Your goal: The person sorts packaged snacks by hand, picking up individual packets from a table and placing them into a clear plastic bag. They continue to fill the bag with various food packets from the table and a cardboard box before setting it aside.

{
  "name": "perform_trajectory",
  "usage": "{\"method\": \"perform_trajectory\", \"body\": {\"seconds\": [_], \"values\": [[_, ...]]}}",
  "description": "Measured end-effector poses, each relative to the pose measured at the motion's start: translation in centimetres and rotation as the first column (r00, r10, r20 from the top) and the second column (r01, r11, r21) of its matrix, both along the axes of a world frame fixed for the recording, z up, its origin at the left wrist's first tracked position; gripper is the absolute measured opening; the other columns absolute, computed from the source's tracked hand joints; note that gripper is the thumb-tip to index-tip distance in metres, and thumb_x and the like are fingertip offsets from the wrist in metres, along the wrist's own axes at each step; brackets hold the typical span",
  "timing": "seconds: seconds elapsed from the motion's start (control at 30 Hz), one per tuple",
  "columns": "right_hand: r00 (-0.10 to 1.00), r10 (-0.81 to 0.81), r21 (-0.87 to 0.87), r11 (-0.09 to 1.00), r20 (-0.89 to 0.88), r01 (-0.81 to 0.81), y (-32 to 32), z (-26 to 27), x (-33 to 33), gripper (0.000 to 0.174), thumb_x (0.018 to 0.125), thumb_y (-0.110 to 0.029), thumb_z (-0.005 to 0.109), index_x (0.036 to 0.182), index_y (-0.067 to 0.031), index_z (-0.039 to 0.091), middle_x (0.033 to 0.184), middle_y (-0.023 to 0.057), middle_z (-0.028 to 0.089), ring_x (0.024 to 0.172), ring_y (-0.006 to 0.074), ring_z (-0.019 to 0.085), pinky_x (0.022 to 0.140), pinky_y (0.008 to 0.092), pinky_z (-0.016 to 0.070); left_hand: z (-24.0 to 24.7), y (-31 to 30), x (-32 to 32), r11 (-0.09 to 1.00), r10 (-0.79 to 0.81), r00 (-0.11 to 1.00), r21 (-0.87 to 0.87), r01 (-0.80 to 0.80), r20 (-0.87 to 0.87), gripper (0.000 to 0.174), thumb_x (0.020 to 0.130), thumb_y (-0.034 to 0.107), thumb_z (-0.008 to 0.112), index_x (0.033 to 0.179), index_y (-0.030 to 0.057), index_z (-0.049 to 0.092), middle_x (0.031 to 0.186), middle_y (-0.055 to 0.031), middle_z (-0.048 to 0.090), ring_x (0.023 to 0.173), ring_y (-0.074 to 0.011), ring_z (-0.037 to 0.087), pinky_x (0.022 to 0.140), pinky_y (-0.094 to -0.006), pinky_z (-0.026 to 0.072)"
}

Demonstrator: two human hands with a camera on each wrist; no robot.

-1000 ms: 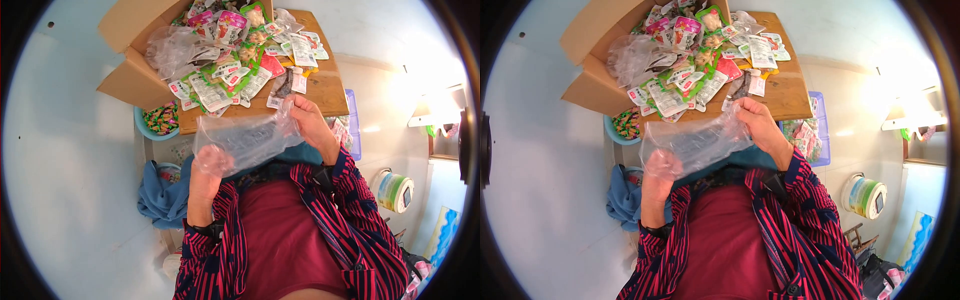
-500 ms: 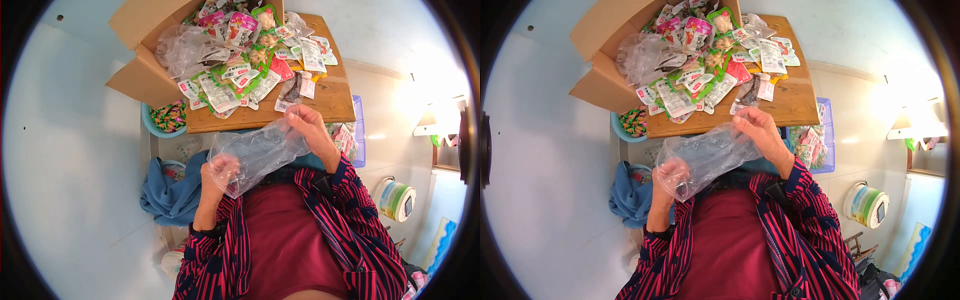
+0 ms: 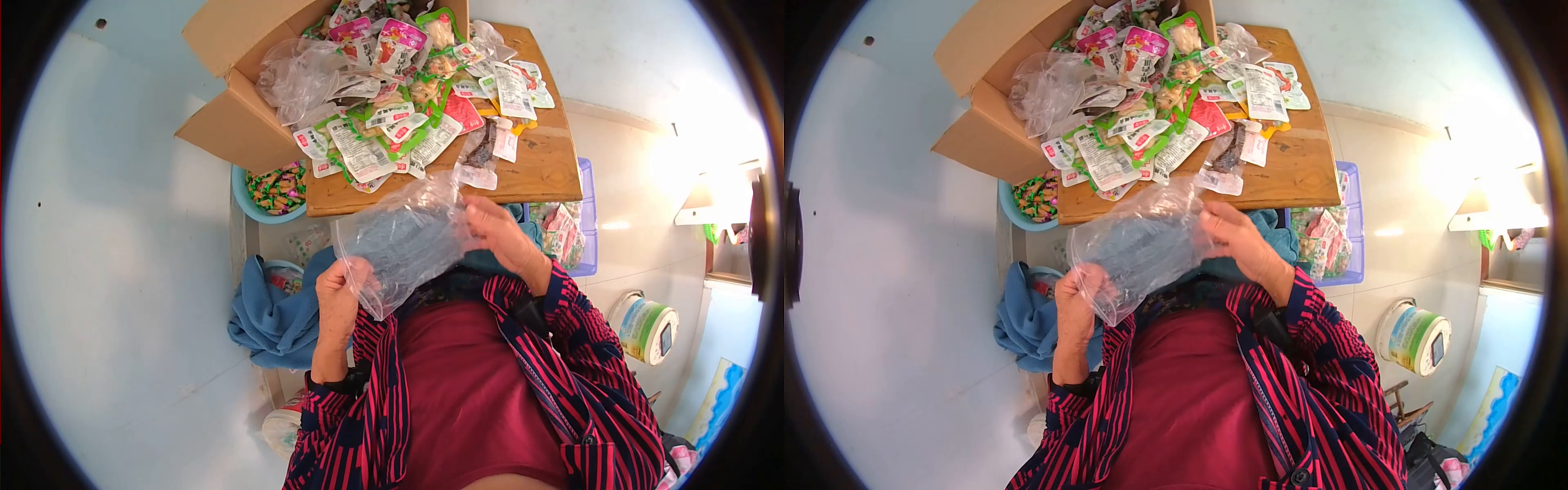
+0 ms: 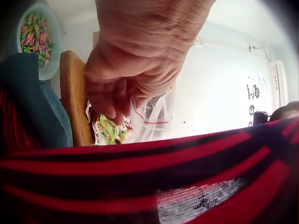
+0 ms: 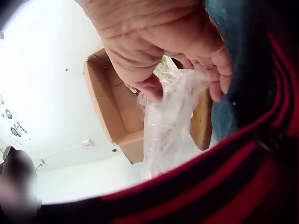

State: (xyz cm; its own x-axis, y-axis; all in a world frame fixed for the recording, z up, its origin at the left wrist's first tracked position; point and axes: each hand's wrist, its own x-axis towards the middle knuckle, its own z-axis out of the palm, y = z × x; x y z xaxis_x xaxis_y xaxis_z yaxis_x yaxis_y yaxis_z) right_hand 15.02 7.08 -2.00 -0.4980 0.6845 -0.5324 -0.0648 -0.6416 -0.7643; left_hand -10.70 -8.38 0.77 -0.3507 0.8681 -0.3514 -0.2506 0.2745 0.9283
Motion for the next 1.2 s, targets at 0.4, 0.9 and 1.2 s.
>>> {"method": "perform_trajectory", "body": {"seconds": [0.4,0.9,1.2], "values": [[0.981,0.144,0.138,0.977,0.126,-0.162,-0.5,-0.9,0.1,0.039,0.089,-0.004,0.07,0.125,0.0032,0.057,0.083,0.0024,0.063,0.069,0.0099,0.062,0.063,0.0259,0.0547,0.8,-0.9,-0.8,0.952,0.301,0.953,0.075,-0.297,-0.037,0.009,0.097,0.013,0.066,0.097,0.0039,0.066,0.072,0.003,0.059,0.058,-0.0042,0.052,0.049,-0.0194,0.0398],[0.902,-0.135,0.91,-0.009,0.41,-0.415,4.8,-1.8,-12.3,0.034,0.079,-0.009,0.074,0.11,-0.0019,0.063,0.109,0.0163,0.061,0.1,0.0325,0.062,0.079,0.0414,0.0537,6.7,-1.2,-4.2,0.813,0.54,0.338,0.373,-0.447,-0.771,0.007,0.09,0.005,0.073,0.093,0.0017,0.068,0.064,0.0046,0.055,0.058,-0.0013,0.044,0.052,-0.0195,0.0371],[0.711,-0.456,0.711,-0.211,0.536,-0.671,6.6,-4.9,-17.8,0.019,0.077,-0.011,0.063,0.095,-0.0044,0.06,0.093,0.0094,0.055,0.09,0.026,0.06,0.064,0.037,0.0541,2.9,2.5,-1.0,0.899,0.415,0.378,0.312,-0.306,-0.827,0.009,0.087,0.008,0.075,0.092,0.0043,0.069,0.055,0.0005,0.049,0.051,-0.0053,0.042,0.048,-0.0248,0.0355]]}}
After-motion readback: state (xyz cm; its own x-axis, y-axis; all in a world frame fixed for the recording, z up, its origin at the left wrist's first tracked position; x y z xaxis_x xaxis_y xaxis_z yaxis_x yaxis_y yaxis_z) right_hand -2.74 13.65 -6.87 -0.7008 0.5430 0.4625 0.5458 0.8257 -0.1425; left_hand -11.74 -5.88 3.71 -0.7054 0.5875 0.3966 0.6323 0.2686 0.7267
